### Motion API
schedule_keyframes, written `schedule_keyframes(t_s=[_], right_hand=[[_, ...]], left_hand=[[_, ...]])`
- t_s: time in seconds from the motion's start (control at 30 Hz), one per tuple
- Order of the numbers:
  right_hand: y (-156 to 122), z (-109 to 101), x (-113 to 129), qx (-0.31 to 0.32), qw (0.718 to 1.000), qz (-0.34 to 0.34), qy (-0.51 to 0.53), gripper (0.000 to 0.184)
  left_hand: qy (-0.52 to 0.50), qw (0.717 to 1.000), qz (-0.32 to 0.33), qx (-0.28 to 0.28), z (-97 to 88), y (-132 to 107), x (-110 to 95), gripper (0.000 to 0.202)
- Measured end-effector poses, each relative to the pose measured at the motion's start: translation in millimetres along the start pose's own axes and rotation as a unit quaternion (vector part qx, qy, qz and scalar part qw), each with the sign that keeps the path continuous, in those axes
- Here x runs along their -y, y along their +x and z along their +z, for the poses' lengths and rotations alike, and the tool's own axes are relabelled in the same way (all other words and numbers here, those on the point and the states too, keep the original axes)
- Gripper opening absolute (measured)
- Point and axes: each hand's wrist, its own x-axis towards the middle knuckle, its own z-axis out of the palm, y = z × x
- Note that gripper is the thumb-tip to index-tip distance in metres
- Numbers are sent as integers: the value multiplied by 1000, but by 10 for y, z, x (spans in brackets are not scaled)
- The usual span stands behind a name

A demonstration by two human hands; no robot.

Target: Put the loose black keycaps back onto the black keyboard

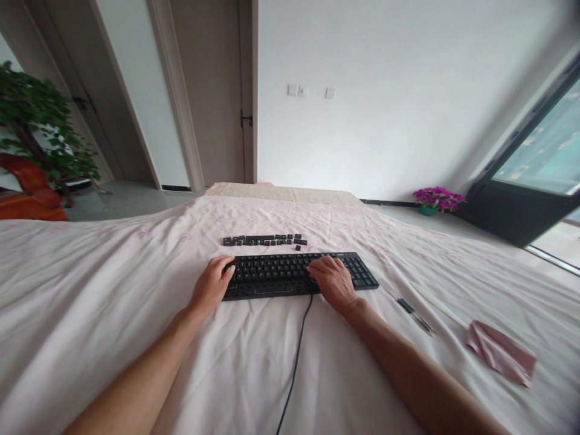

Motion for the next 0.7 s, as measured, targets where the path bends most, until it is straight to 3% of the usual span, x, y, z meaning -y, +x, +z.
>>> schedule_keyframes(t_s=[0.7], right_hand=[[36, -134, 163, 50, 996, -10, -75, 19]], left_hand=[[12, 1000, 2, 10, 12, 7, 28, 35]])
